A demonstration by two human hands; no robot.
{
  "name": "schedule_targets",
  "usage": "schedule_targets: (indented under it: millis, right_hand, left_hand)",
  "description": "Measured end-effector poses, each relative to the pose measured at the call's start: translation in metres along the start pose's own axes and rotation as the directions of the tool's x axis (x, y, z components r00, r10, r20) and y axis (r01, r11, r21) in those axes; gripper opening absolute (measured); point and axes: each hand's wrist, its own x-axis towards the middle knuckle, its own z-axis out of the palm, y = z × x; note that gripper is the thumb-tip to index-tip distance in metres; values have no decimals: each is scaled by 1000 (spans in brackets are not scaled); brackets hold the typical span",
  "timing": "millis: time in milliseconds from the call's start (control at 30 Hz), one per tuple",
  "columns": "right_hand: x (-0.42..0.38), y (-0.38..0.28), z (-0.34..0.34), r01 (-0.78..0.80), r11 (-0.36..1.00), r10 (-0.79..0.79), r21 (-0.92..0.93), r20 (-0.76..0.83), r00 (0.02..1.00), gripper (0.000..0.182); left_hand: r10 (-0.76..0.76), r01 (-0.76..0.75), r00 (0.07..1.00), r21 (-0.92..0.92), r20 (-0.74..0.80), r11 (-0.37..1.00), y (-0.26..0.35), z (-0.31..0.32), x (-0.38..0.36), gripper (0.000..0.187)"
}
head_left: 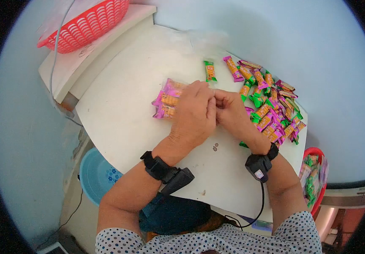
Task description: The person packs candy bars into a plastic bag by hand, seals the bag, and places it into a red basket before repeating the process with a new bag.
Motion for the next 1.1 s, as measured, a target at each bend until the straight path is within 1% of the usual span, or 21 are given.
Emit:
schedule_targets:
  millis: [33,133,167,200,233,333,367,400,467,500,567,600,667,767,867,967,1067,1100]
  right_hand:
    - [-2,-7,-3,-99,995,99,-11,1,995,20]
    - [-4,-18,-22,-22,986,-2,-163,-144,990,23]
    - [-6,-30,-32,-28,945,-20,-325,-143,989,21]
    - [-11,-42,-43,42,874,-106,-485,-105,989,21]
    - [-18,-52,-55,110,771,-182,-628,-51,982,20]
    - [-32,-67,-86,59,526,-16,-849,59,998,21]
    - [-36,-62,-93,-16,477,96,-879,33,995,22]
    - [-38,-56,-94,26,412,78,-911,63,995,23]
    - [-41,-44,-92,113,273,45,-955,130,991,23]
    - [-38,-41,-90,103,316,72,-943,132,989,23]
    - [-31,-35,-84,83,403,128,-912,145,981,24]
    - [-29,-32,-84,79,407,131,-910,144,981,23]
    - [-24,-26,-86,70,413,140,-908,139,980,21]
    - [-22,-17,-94,163,446,-19,-880,173,985,18]
    - [-21,-51,-88,13,562,88,-827,75,993,20]
    - [-18,-58,-89,13,565,174,-825,134,976,24]
    - [-17,-48,-82,60,722,77,-690,167,983,24]
    - [-17,-45,-80,35,773,82,-633,154,985,24]
  left_hand:
    - [-10,10,1000,-7,7,1000,0,-1,1,10]
    - [-19,20,1000,-24,18,1000,-1,-2,1,10]
    - [-9,9,1000,-27,10,1000,-1,-2,1,10]
    - [0,0,1000,-28,-1,1000,-2,-2,1,10]
    - [5,-5,1000,-24,-2,1000,-3,-2,1,10]
    - [10,-10,1000,-35,-7,999,-1,-1,2,8]
    - [8,-8,1000,-53,-10,999,1,-2,4,7]
    - [6,-7,1000,-68,-14,998,2,-2,4,7]
    - [12,-12,1000,-23,-12,1000,1,-2,2,8]
    - [15,-15,1000,3,-10,1000,0,-3,2,10]
    - [-9,9,1000,-13,29,1000,1,-5,3,10]
    - [-20,21,999,-20,45,1000,1,-6,3,10]
    - [-4,4,1000,-23,10,1000,-1,-3,1,10]
    - [4,-5,1000,-27,-10,1000,-1,-2,0,9]
    - [-1,0,1000,-29,-20,1000,1,-4,1,9]
    - [10,-10,999,-2,-40,1000,0,-2,0,10]
    - [-18,18,1000,-5,-24,1000,2,-3,1,9]
    - [-33,33,999,-15,-13,999,2,-4,1,9]
